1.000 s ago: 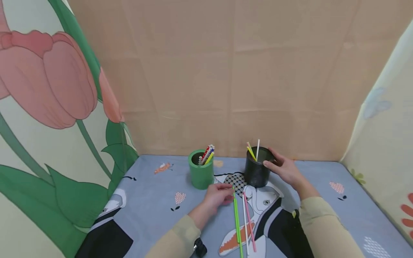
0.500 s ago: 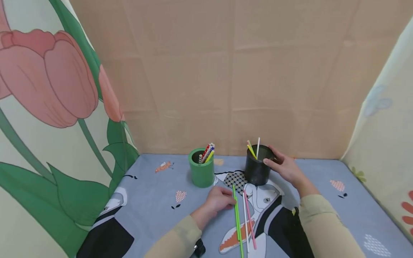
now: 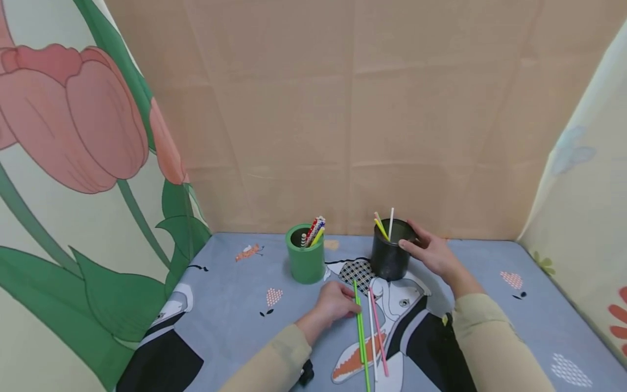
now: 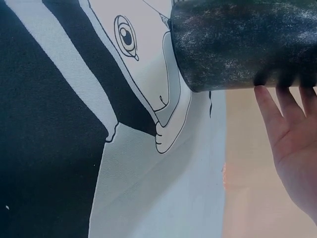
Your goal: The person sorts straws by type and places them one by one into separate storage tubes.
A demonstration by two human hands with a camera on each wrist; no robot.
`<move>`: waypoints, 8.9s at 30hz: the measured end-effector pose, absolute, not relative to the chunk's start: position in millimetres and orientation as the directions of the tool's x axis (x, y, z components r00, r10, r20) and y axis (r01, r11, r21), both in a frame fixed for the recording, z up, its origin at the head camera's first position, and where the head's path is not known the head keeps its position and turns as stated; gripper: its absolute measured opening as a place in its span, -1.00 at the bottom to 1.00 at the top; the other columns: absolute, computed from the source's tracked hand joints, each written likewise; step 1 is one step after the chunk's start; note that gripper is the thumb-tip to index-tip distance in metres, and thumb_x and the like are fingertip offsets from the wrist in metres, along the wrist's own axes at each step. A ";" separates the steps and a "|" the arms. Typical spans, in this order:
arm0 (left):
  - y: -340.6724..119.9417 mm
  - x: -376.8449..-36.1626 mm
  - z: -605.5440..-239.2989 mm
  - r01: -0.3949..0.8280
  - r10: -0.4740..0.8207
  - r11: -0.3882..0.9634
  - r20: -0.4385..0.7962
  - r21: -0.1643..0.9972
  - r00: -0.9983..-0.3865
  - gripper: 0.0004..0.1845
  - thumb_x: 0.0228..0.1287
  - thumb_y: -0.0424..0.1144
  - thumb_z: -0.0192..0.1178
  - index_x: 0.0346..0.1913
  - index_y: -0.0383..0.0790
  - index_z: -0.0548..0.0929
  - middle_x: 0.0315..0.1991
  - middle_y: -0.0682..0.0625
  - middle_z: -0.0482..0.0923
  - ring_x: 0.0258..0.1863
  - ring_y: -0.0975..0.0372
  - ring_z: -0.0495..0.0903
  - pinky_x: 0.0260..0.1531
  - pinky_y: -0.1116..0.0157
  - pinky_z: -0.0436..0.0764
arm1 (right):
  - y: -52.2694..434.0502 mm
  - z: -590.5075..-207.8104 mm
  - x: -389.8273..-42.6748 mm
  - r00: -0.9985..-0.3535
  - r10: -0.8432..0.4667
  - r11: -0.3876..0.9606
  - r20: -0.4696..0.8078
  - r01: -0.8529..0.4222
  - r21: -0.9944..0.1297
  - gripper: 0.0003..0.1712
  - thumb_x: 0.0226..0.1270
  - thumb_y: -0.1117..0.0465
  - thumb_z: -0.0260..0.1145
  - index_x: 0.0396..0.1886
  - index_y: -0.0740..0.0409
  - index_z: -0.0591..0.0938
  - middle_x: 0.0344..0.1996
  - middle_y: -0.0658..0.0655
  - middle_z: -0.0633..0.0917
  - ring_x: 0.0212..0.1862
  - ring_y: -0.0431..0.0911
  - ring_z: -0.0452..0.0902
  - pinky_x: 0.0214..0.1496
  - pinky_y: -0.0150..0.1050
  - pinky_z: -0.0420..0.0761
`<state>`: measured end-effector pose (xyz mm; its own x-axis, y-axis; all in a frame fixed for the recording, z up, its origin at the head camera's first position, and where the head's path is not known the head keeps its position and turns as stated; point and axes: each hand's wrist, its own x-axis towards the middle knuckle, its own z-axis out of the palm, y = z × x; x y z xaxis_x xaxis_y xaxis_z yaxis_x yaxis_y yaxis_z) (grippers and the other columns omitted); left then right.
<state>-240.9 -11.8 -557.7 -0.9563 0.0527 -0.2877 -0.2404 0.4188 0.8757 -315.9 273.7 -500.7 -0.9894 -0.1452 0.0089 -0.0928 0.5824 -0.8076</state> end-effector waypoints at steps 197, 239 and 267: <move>51.6 -317.1 -431.5 0.306 -0.128 -0.087 0.294 0.948 -0.947 -0.78 0.43 -0.46 0.36 0.07 -0.31 0.70 -0.04 -0.11 0.75 -0.12 0.23 0.73 -0.03 0.32 0.77 | 273.1 -500.8 -316.9 -0.991 -0.133 0.533 0.008 -0.078 -0.842 0.08 0.54 -0.28 0.34 0.79 -0.18 -0.02 0.62 0.44 0.25 0.55 0.39 0.29 0.48 0.35 0.43; -2.3 -236.8 -548.4 -0.184 0.160 0.159 -0.209 0.970 -0.965 -0.70 0.21 -0.53 0.47 -0.01 -0.35 0.70 -0.36 -0.06 0.67 -0.51 0.18 0.68 -0.48 0.25 0.80 | 272.8 -496.6 -313.8 -0.990 -0.144 0.545 0.008 -0.086 -0.834 0.04 0.59 -0.23 0.31 0.79 -0.15 -0.04 0.59 0.49 0.27 0.53 0.39 0.31 0.47 0.37 0.43; -9.4 -219.9 -543.1 -0.186 0.247 0.451 -0.322 0.873 -0.914 -0.71 0.06 -0.47 0.61 -0.15 -0.25 0.78 -0.40 0.02 0.72 -0.46 0.23 0.73 -0.39 0.32 0.79 | 272.7 -495.9 -313.1 -0.990 -0.141 0.547 0.002 -0.080 -0.833 0.07 0.56 -0.29 0.31 0.79 -0.17 -0.06 0.59 0.48 0.29 0.52 0.40 0.32 0.48 0.38 0.41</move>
<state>-219.9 -9.4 -543.1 -0.9138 0.2474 -0.3221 -0.1855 0.4513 0.8729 -313.1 272.7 -495.9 -0.9899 -0.1414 0.0019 -0.0798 0.5473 -0.8331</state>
